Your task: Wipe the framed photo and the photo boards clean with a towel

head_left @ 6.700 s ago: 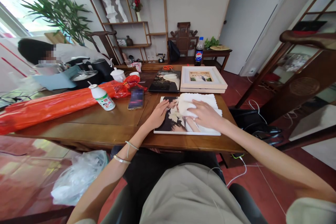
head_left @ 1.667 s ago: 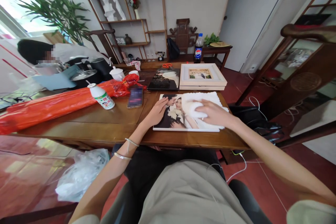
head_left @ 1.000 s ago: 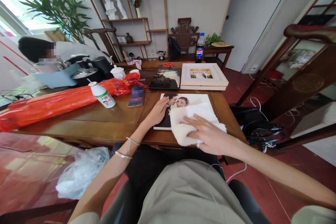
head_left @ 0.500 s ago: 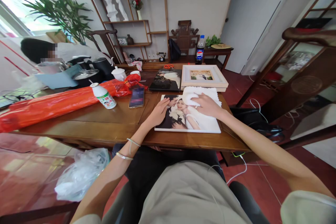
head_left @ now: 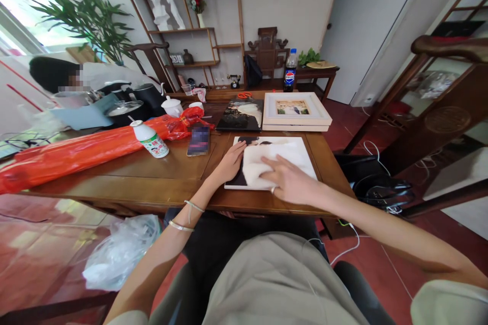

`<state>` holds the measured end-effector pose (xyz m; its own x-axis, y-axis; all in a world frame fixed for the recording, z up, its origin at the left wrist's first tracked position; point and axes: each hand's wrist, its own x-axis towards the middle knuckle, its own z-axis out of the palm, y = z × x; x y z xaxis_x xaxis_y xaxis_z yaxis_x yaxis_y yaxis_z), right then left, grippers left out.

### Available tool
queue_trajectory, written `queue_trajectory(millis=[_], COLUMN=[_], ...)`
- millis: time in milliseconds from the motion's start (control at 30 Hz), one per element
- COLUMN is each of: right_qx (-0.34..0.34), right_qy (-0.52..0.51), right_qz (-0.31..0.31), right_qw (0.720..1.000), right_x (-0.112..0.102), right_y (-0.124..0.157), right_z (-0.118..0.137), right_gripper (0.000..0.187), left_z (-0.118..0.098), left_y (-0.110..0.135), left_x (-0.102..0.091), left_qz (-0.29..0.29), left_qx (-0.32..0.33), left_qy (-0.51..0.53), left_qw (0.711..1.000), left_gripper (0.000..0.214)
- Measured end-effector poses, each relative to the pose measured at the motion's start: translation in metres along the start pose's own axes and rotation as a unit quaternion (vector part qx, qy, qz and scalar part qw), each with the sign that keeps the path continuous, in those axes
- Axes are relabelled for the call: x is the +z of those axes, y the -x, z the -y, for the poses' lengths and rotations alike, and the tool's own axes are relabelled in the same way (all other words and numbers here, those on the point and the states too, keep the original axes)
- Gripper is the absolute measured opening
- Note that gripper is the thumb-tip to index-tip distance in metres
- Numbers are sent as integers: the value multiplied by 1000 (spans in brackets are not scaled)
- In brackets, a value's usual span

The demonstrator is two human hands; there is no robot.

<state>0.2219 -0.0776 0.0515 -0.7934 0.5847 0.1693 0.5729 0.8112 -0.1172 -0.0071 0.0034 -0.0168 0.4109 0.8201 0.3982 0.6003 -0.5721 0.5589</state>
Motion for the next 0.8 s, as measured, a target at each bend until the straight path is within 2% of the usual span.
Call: queue_trajectory(millis=[167, 233, 300, 400, 633, 700, 800], right_qx=[74, 81, 78, 57, -58, -54, -6], right_qy=[67, 81, 89, 93, 83, 80, 67], right_qz=[-38, -33, -26, -25, -6, 4, 27], right_qw=[994, 993, 993, 994, 995, 995, 997], right_x=[-4, -6, -8, -6, 1, -2, -9], right_y=[-22, -29, -35, -40, -24, -19, -24], right_z=[-66, -81, -84, -69, -1, 7, -2], right_gripper=[30, 31, 30, 24, 29, 29, 29], left_z=[-2, -2, -1, -1, -7, -7, -5], left_y=[0, 0, -1, -3, -1, -1, -1], left_x=[1, 2, 3, 3, -2, -3, -2], left_qz=[-2, -5, -6, -6, 3, 3, 5], left_qx=[-3, -5, -9, -10, 21, 11, 17], left_qy=[-10, -12, -14, -16, -3, -8, -10], left_qw=[1000, 1000, 1000, 1000, 1000, 1000, 1000], left_gripper=[43, 43, 44, 44, 39, 40, 41])
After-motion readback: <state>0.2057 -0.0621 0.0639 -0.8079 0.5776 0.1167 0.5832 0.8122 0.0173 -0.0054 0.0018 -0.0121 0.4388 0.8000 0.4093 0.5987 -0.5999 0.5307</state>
